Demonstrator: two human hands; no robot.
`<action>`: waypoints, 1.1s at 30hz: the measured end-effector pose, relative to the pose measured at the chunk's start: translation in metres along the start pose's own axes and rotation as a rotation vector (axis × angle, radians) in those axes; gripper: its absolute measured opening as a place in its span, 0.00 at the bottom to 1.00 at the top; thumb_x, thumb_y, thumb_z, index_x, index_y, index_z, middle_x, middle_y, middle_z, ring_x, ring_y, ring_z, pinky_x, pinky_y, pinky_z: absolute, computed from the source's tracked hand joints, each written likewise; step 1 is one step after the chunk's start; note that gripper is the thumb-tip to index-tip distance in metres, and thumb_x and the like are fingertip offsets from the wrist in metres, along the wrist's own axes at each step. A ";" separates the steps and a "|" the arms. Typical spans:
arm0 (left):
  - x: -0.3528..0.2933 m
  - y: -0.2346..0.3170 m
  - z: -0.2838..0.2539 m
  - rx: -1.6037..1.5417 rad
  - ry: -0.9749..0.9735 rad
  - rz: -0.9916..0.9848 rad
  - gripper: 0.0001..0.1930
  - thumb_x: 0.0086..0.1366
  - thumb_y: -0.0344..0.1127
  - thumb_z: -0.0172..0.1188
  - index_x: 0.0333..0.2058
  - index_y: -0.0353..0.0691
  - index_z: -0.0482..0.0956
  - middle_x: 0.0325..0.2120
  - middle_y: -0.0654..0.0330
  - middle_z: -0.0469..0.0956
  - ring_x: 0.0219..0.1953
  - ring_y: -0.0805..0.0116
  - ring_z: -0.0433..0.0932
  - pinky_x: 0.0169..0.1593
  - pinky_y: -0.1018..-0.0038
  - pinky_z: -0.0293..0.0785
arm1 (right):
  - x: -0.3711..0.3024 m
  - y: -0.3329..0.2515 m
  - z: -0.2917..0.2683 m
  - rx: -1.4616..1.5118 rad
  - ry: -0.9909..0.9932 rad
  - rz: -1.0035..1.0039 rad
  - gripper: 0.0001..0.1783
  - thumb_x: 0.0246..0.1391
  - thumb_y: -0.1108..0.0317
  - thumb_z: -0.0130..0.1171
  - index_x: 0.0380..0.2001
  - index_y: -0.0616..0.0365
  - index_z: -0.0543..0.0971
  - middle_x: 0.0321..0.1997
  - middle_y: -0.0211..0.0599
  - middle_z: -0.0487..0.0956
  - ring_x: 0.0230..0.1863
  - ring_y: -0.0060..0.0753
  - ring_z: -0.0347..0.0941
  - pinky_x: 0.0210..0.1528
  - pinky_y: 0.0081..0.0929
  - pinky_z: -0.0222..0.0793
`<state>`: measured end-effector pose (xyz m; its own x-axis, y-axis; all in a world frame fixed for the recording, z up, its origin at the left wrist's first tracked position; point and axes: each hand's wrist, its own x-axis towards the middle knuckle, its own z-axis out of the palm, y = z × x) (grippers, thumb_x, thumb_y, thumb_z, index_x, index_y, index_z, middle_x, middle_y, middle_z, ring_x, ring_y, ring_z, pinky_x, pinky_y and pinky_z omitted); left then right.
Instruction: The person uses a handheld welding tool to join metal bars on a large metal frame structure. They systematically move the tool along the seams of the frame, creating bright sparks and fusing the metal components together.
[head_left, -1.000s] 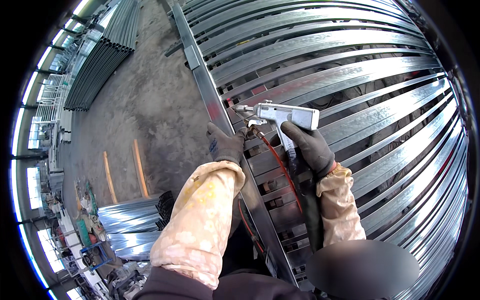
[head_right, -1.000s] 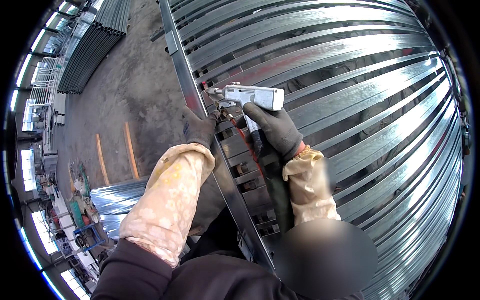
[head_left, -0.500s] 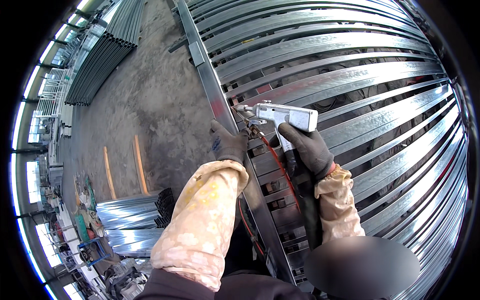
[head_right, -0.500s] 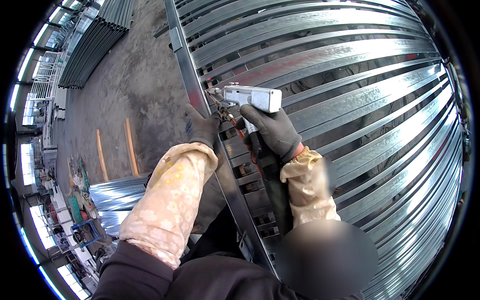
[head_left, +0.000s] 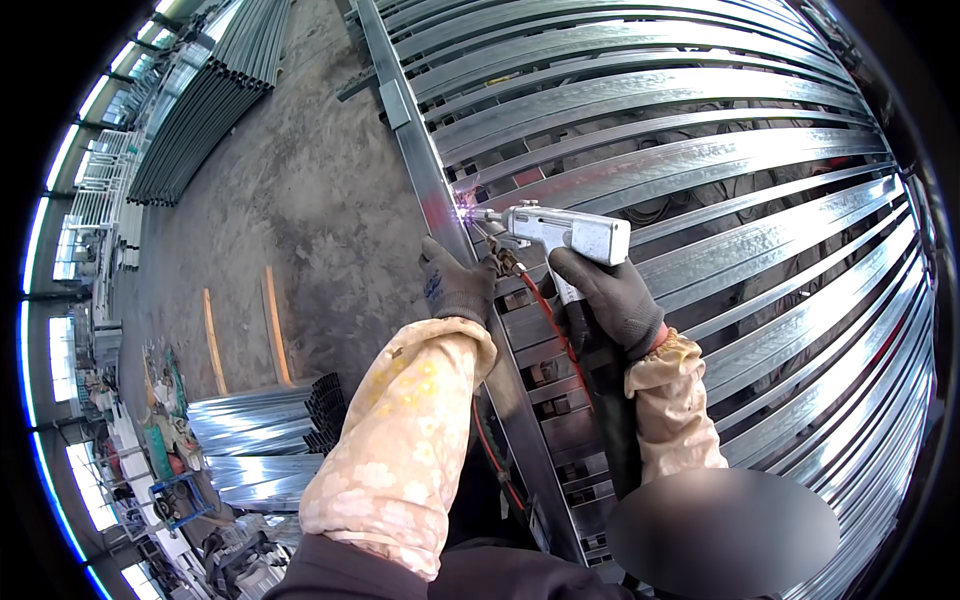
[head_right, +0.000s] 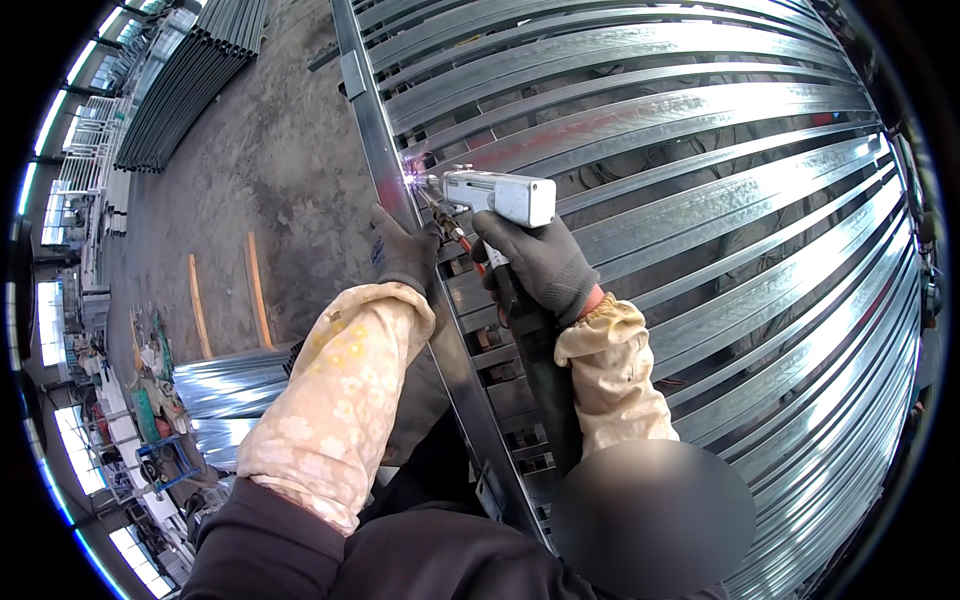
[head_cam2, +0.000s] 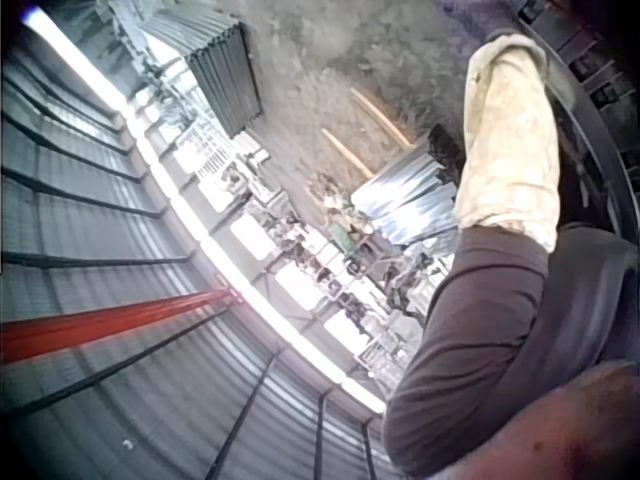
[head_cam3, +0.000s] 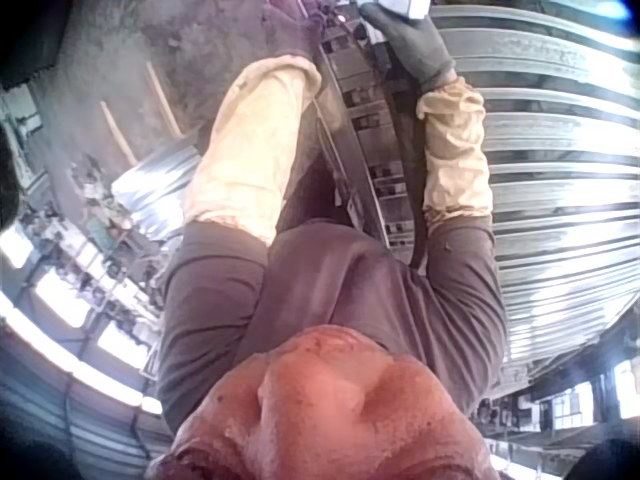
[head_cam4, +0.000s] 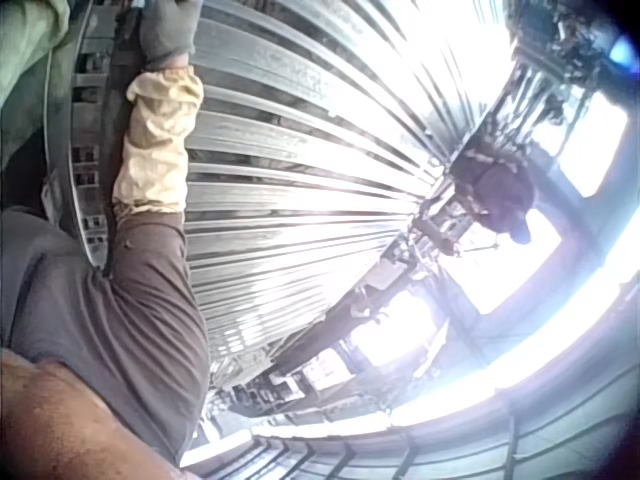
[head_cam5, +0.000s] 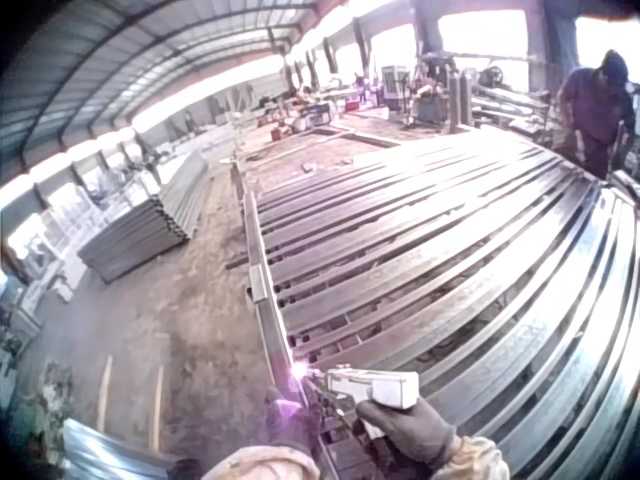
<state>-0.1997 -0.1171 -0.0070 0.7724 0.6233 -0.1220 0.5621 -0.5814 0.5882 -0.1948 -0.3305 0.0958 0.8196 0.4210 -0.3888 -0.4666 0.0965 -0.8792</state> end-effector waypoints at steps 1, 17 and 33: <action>0.000 -0.001 0.002 0.006 0.021 0.006 0.42 0.53 0.41 0.73 0.62 0.32 0.59 0.54 0.36 0.76 0.56 0.40 0.78 0.60 0.56 0.75 | 0.000 -0.001 0.001 0.007 0.003 -0.004 0.19 0.67 0.58 0.62 0.51 0.62 0.79 0.30 0.35 0.83 0.21 0.25 0.78 0.22 0.23 0.75; -0.001 0.001 -0.002 -0.068 -0.070 -0.027 0.41 0.53 0.43 0.77 0.57 0.32 0.60 0.57 0.36 0.69 0.58 0.37 0.75 0.60 0.54 0.75 | -0.003 -0.005 0.005 -0.022 -0.023 -0.045 0.19 0.68 0.59 0.62 0.53 0.63 0.79 0.35 0.34 0.83 0.24 0.23 0.79 0.24 0.23 0.77; 0.013 -0.026 0.025 -0.172 -0.057 0.023 0.50 0.59 0.33 0.70 0.70 0.30 0.43 0.54 0.39 0.74 0.52 0.52 0.79 0.56 0.64 0.76 | -0.007 -0.007 0.005 -0.010 -0.004 0.069 0.20 0.68 0.57 0.62 0.53 0.62 0.78 0.29 0.33 0.82 0.21 0.24 0.77 0.23 0.23 0.74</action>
<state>-0.1968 -0.1072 -0.0437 0.8025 0.5777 -0.1492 0.4892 -0.4941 0.7187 -0.1990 -0.3296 0.1060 0.7843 0.4298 -0.4473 -0.5184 0.0581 -0.8531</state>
